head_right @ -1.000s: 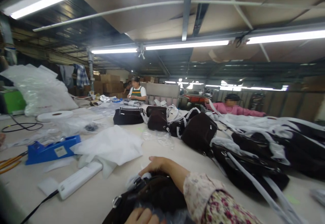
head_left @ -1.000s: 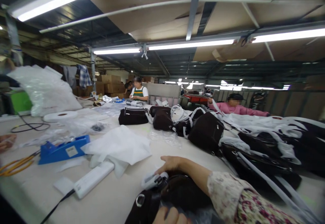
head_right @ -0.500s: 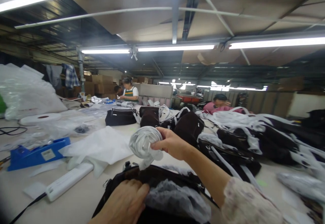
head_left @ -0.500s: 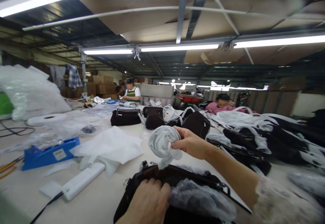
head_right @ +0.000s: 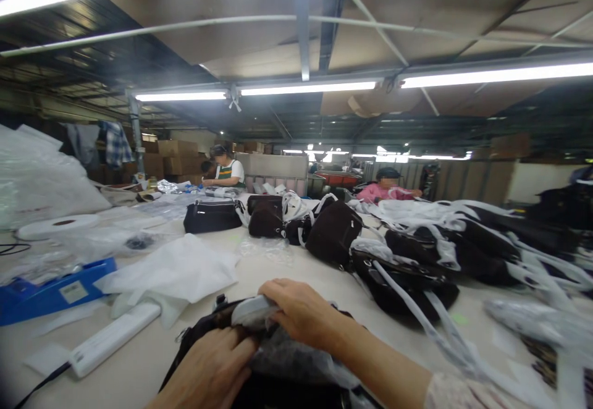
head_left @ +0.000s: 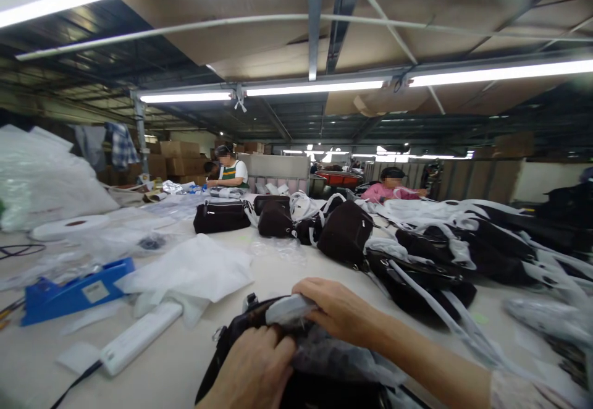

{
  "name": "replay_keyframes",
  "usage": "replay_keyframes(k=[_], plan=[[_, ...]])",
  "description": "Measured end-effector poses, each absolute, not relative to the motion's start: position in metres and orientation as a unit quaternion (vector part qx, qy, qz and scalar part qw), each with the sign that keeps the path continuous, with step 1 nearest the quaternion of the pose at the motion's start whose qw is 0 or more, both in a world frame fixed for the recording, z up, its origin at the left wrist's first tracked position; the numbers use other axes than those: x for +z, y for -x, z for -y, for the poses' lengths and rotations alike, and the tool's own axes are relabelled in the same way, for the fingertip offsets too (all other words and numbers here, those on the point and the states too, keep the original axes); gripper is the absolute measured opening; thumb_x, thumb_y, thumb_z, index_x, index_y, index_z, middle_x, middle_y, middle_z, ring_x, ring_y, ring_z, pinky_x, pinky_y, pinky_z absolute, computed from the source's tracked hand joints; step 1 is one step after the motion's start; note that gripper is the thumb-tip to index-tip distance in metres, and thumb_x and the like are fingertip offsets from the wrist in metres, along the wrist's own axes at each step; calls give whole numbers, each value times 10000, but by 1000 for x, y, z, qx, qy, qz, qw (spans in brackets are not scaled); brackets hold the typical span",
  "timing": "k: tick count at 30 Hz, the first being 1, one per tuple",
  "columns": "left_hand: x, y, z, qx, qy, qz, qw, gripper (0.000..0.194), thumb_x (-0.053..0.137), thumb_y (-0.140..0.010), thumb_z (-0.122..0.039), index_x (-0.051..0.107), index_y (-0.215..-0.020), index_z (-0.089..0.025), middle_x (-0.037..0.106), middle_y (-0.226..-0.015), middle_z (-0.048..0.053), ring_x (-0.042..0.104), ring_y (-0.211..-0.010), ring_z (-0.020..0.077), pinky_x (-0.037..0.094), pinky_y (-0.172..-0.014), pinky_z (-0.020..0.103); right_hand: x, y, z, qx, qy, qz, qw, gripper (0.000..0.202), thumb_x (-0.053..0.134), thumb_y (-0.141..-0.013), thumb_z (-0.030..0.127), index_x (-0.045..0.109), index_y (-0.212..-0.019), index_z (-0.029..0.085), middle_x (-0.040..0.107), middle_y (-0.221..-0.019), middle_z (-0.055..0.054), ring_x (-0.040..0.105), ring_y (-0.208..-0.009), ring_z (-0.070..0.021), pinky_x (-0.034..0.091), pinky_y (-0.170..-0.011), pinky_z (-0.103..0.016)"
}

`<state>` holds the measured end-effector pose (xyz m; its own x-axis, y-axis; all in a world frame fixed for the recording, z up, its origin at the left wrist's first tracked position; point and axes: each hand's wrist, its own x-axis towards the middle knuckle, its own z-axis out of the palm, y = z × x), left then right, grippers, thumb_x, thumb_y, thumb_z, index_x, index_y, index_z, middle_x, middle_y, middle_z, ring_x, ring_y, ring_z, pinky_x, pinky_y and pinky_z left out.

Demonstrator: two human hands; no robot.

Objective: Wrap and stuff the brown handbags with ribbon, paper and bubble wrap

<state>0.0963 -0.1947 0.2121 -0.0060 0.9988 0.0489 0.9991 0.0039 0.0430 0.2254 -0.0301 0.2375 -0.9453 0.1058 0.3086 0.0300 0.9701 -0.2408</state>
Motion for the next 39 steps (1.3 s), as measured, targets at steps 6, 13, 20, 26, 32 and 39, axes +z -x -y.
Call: replay_keyframes(k=[6,13,20,26,32,39], plan=[[216,-101,198,-40,697,716,4,248,406,-886,-159,581,-1054,-211,626,-1094,96,591,-957,274,492,-812,431,244,-239,39,42,69,991,105,166,571,-879,239,585,-1034,183,641,-1018,-79,598,-905,-223,421,-750,-297],[208,-97,195,-140,705,695,10,198,423,-922,-230,603,-1004,-227,604,-1105,77,561,-1008,269,470,-885,448,235,-219,37,65,87,991,84,231,611,-830,173,613,-1059,199,716,-954,-61,656,-834,-209,390,-657,-250],[211,-98,189,-120,705,698,38,235,397,-922,-172,596,-1041,-212,551,-1268,94,511,-1158,285,424,-995,474,242,-220,24,157,4,986,51,267,529,-854,115,718,-1019,207,752,-1005,-49,676,-910,-187,466,-796,-246],[220,-95,175,-41,687,725,30,258,313,-969,-180,568,-1004,-194,643,-1012,72,603,-939,249,482,-826,399,282,-286,17,326,160,913,187,259,479,-912,329,677,-890,163,699,-783,-54,682,-689,-178,538,-577,-250],[217,-87,162,-52,696,715,35,414,290,-943,-134,506,-1288,-210,620,-1125,88,596,-1044,254,476,-870,396,260,-358,51,354,201,911,58,164,505,-872,226,666,-901,203,692,-785,-33,671,-725,-174,509,-634,-248],[222,-85,158,-41,695,718,22,595,292,-866,-39,432,-1418,-212,607,-1205,122,591,-1107,251,476,-920,385,226,-397,58,160,284,926,189,255,415,-953,318,640,-874,232,683,-849,-48,618,-772,-194,449,-704,-293]])
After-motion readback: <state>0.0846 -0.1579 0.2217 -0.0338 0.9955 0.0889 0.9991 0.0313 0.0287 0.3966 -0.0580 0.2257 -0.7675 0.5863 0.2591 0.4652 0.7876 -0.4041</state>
